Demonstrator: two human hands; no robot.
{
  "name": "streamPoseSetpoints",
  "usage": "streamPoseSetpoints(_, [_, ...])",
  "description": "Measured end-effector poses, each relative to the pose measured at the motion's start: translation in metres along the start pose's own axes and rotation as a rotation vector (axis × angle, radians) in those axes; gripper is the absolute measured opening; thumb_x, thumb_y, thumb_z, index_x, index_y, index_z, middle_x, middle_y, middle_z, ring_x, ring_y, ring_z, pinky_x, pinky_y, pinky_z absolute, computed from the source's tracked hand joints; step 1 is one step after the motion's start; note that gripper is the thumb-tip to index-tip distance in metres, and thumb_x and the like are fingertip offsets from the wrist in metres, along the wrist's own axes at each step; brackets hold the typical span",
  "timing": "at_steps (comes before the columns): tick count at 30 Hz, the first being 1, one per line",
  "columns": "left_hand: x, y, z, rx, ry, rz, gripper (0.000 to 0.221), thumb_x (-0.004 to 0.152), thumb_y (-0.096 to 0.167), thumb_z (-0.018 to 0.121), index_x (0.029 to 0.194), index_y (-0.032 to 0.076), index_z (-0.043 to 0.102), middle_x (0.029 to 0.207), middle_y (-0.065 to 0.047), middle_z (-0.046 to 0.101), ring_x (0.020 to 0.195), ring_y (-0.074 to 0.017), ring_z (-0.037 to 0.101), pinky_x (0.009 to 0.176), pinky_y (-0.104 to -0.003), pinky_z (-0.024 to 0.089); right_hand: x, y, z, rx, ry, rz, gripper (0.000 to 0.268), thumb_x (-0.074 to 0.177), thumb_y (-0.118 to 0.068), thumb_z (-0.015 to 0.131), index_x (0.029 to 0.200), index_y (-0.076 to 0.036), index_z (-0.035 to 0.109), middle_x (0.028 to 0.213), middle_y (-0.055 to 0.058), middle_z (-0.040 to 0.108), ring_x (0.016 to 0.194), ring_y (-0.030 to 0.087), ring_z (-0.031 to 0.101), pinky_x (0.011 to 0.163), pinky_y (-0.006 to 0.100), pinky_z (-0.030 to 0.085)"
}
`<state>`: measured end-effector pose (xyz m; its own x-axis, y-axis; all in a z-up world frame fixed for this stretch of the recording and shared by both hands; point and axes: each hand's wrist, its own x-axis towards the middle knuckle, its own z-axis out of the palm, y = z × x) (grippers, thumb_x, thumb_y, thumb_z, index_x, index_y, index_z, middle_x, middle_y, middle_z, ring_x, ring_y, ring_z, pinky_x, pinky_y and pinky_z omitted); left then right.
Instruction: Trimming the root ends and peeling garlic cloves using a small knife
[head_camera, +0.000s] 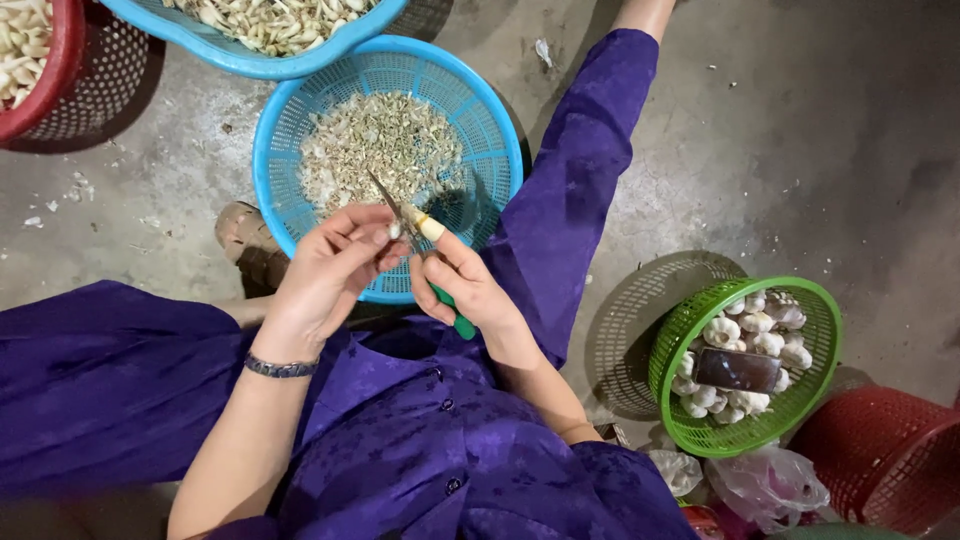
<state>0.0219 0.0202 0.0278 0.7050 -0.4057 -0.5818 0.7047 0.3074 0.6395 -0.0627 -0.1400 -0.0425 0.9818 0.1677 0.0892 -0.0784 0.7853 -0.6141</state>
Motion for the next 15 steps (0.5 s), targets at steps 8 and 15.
streamPoseSetpoints(8, [0.003,-0.018,-0.013,0.335,0.141,0.259,0.025,0.089,-0.006,0.077,0.112,0.001,0.071,0.09,-0.004,0.07,0.083,-0.0043,0.063,0.078,-0.02,0.056,0.006,-0.001,0.003,-0.144,-0.035,-0.008,0.061,0.107,0.002,0.042,0.163,-0.004,0.018,0.072,0.014,0.059,0.038,0.01,0.051,0.036,0.02,0.048])
streamPoseSetpoints(15, [-0.005,-0.012,-0.003,0.505,0.181,0.345,0.024,0.086,-0.005,0.08,0.108,0.003,0.073,0.083,-0.001,0.067,0.079,-0.0019,0.057,0.08,-0.019,0.053,0.005,-0.003,-0.001,-0.159,0.039,-0.045,0.054,0.107,0.003,0.038,0.159,-0.007,0.03,0.067,0.015,0.058,0.035,0.012,0.05,0.034,0.02,0.048])
